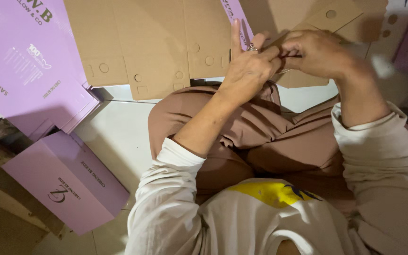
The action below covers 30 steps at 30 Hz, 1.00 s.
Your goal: The person sits on the floor and folds flat purple printed cardboard boxes into open shoe boxes, pressing the side panels and tucking the tabs to shape each box, then sets the finished box aside and reaches for the next flat blank.
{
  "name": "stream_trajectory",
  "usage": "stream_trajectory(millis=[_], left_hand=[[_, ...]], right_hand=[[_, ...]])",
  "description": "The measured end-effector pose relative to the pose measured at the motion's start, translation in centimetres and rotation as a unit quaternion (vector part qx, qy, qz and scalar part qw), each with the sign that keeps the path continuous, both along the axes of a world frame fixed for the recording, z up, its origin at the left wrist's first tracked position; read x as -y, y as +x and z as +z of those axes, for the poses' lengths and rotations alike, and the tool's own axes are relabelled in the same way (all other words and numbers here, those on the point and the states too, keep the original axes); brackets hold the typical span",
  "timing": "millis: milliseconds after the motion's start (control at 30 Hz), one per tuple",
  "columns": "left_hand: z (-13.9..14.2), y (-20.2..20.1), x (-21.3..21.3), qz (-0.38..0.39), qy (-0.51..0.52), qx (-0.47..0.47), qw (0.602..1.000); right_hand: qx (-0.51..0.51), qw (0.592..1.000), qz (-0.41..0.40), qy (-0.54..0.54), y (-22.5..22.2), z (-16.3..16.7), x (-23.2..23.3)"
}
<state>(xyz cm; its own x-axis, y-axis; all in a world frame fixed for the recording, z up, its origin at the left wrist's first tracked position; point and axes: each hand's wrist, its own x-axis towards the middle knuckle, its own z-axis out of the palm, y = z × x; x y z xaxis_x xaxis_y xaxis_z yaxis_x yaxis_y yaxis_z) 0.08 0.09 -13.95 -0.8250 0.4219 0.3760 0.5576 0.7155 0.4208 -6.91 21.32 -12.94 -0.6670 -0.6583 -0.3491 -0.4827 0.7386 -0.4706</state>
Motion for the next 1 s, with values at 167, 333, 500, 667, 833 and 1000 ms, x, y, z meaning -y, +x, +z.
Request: stream_trajectory(millis=[167,333,500,667,833,1000], left_hand=[[0.3,-0.4,0.1,0.041,-0.011,0.014,0.999],[1.2,-1.1,0.6,0.025,0.013,0.013,1.0],[1.6,-1.1,0.9,0.013,0.033,0.018,0.999],[1.2,-1.1,1.0,-0.002,0.035,-0.009,0.999],[1.0,-1.5,1.2,0.04,0.024,0.008,0.999],[1.1,-2.4,1.9,0.093,0.021,-0.012,0.995]], right_hand=[[-0.054,0.997,0.001,-0.059,0.6,0.6,0.7],[-0.088,0.986,-0.053,-0.135,1.7,0.5,0.6],[-0.108,0.975,-0.072,-0.178,1.6,-0.3,0.1],[-0.066,0.981,-0.094,-0.157,1.1,0.3,0.8],[-0.07,0.979,-0.1,-0.162,0.7,3.8,1.7],[-0.271,0.952,0.03,-0.141,0.8,4.6,2.2]])
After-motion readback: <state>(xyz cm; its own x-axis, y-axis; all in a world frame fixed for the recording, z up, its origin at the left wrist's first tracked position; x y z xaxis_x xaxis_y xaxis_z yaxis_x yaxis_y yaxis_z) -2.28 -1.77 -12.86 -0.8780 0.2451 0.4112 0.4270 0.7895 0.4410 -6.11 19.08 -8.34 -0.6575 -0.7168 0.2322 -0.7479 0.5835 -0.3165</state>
